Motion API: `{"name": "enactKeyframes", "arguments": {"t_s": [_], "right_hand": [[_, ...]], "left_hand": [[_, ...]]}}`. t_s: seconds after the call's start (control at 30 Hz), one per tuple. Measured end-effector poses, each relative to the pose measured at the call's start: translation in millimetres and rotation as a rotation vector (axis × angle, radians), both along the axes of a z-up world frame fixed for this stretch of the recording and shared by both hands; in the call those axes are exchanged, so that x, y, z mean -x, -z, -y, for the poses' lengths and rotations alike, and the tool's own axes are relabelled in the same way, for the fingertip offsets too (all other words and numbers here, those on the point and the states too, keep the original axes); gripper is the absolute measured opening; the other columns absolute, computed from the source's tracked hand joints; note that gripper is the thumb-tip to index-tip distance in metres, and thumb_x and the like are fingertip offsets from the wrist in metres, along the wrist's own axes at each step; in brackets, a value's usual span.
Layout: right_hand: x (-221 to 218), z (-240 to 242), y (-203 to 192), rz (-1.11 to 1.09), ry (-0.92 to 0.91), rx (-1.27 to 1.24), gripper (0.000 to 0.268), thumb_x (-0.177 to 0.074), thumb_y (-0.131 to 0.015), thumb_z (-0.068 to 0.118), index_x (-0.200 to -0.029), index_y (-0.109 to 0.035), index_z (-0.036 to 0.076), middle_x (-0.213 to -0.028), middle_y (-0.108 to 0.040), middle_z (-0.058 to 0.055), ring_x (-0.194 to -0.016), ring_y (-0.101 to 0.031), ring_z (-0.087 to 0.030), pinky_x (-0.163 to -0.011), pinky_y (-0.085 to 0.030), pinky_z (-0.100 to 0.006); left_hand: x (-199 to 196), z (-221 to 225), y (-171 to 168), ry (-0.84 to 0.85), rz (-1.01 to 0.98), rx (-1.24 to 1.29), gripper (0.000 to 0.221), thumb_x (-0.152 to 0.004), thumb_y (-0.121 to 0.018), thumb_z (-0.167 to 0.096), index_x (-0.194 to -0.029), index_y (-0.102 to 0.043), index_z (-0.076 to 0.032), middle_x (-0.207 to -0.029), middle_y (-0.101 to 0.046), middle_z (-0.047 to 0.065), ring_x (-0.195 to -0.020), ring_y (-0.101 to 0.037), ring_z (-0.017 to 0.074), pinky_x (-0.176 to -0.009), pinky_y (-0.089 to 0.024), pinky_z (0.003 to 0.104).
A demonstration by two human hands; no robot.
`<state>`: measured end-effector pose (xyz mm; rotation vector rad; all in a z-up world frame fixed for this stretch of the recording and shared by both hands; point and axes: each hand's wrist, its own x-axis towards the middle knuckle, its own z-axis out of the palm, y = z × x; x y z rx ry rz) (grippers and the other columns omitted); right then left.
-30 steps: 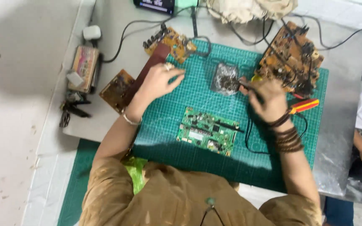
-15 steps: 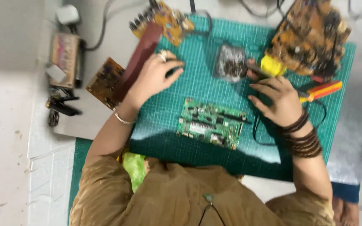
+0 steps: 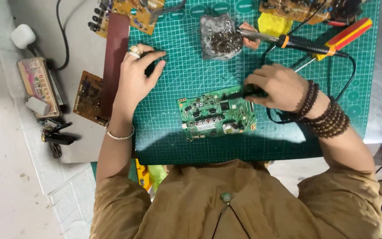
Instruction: Testing and inspecting a circuit board using tools on a repair bench.
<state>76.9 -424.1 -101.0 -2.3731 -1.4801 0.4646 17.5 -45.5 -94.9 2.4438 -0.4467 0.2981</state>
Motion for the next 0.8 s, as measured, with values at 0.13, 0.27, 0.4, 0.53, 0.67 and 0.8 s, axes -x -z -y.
{"name": "enactKeyframes", "arguments": {"t_s": [0.13,0.27,0.4,0.53,0.67,0.8], "right_hand": [[0.1,-0.8,-0.5,0.05,0.022,-0.021,0.034,-0.087,-0.074,0.039,-0.106,-0.068,0.012,-0.09,-0.069,-0.004,-0.081,-0.066,-0.022,-0.077,-0.057,-0.039],[-0.2,-0.4,-8.1,-0.016,0.008,-0.103,0.024,-0.089,-0.073,0.028,-0.104,-0.07,0.009,-0.087,-0.067,-0.006,-0.08,-0.064,-0.023,-0.076,-0.055,-0.039],[-7.0,7.1,-13.9,-0.138,0.04,-0.163,0.009,-0.095,-0.069,0.016,-0.095,-0.071,0.008,-0.08,-0.066,-0.007,-0.073,-0.064,-0.02,-0.069,-0.057,-0.031],[-13.3,9.8,-25.8,-0.146,0.042,-0.166,0.021,-0.096,-0.064,0.01,-0.112,-0.07,-0.001,-0.097,-0.073,-0.015,-0.084,-0.07,-0.028,-0.079,-0.06,-0.039],[-12.8,11.8,-23.0,-0.118,0.078,-0.121,0.019,-0.098,-0.059,0.011,-0.108,-0.071,-0.001,-0.093,-0.071,-0.014,-0.078,-0.07,-0.028,-0.066,-0.06,-0.038],[-12.7,8.6,-20.6,0.001,0.057,-0.122,0.023,-0.101,-0.064,0.024,-0.111,-0.073,0.005,-0.091,-0.071,-0.009,-0.081,-0.07,-0.027,-0.066,-0.059,-0.039]], "left_hand": [[-0.3,-0.6,3.5,-0.02,-0.03,0.003,0.023,-0.105,-0.061,-0.018,-0.113,-0.072,0.001,-0.107,-0.06,0.012,-0.099,-0.06,0.028,-0.084,-0.046,0.044],[1.5,-1.9,4.3,-0.004,-0.011,0.022,0.022,-0.105,-0.062,-0.015,-0.113,-0.073,0.002,-0.105,-0.059,0.013,-0.098,-0.059,0.0284,-0.083,-0.047,0.043],[0.2,-1.9,1.7,0.003,-0.016,0.037,0.024,-0.106,-0.06,-0.015,-0.114,-0.072,0.004,-0.106,-0.059,0.014,-0.099,-0.059,0.0294,-0.083,-0.048,0.043],[0.3,-2.1,2.4,0.01,-0.021,0.032,0.023,-0.106,-0.06,-0.015,-0.114,-0.072,0.003,-0.106,-0.059,0.014,-0.099,-0.059,0.029,-0.085,-0.048,0.043],[1.1,-1.0,0.9,-0.001,-0.048,0.041,0.023,-0.107,-0.06,-0.015,-0.115,-0.072,0.002,-0.108,-0.056,0.014,-0.101,-0.057,0.0288,-0.084,-0.049,0.042],[-0.2,-0.5,0.0,-0.003,-0.053,0.06,0.022,-0.107,-0.06,-0.014,-0.114,-0.073,0.003,-0.107,-0.056,0.014,-0.099,-0.057,0.0283,-0.082,-0.052,0.04]]}}
